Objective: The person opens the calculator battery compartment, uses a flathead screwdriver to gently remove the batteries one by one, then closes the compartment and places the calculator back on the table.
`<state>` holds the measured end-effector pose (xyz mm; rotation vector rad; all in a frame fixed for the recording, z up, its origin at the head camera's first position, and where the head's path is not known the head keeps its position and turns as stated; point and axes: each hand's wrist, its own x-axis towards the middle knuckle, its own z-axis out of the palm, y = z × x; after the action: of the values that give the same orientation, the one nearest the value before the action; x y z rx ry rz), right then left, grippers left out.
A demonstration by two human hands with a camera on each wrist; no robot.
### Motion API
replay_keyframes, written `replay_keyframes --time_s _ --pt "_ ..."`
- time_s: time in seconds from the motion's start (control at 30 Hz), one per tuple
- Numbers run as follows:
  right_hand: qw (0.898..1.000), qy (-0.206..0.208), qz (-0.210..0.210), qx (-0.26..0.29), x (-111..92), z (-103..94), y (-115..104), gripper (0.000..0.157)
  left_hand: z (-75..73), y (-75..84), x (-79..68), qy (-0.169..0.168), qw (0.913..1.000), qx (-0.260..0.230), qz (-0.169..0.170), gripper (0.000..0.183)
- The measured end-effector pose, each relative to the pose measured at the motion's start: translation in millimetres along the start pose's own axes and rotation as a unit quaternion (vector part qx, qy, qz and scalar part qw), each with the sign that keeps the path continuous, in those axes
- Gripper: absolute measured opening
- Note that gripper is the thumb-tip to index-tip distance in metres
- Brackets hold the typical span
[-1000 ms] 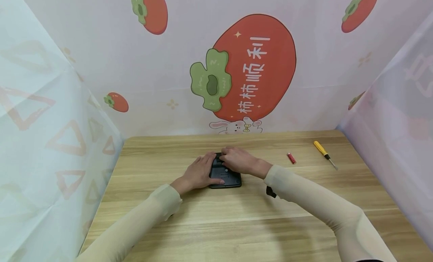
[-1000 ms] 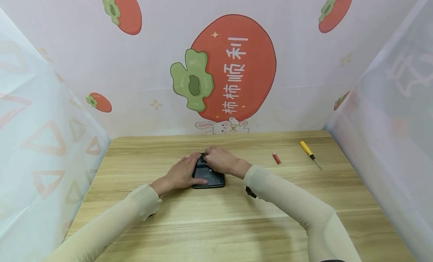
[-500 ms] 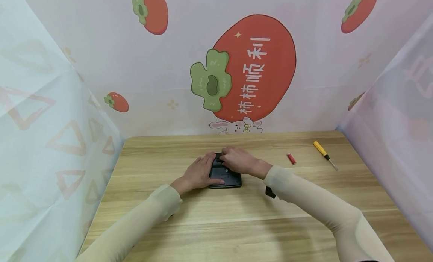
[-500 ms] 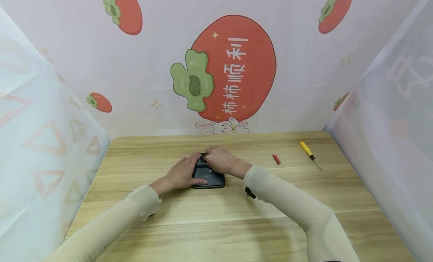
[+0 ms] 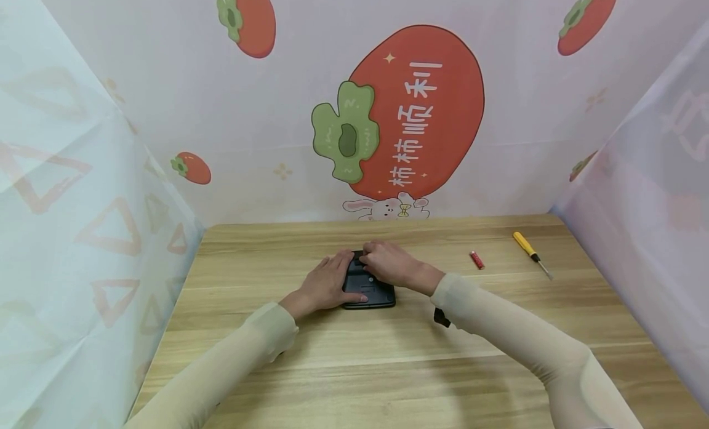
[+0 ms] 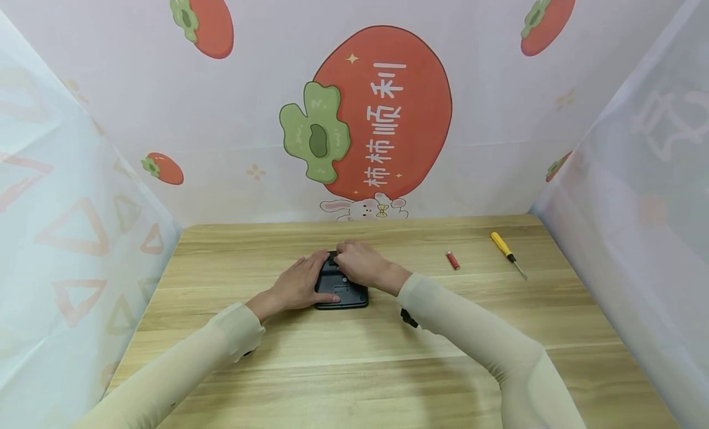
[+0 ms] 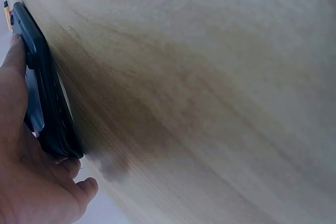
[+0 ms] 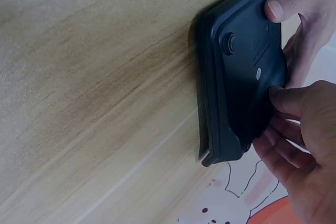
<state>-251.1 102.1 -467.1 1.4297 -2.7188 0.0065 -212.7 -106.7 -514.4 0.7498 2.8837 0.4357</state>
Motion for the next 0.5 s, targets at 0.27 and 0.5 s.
replay_keyframes --time_s 0.27,0.5 --pt "1.0 0.004 0.008 0.01 -0.5 1.6 -0.2 0.017 -1.4 1.8 -0.5 -0.006 0.9999 0.002 -0.008 0.113" --pt "1.0 0.011 0.011 0.016 -0.6 2.5 0.2 0.018 -0.2 1.1 -0.3 0.003 1.0 0.004 -0.005 0.111"
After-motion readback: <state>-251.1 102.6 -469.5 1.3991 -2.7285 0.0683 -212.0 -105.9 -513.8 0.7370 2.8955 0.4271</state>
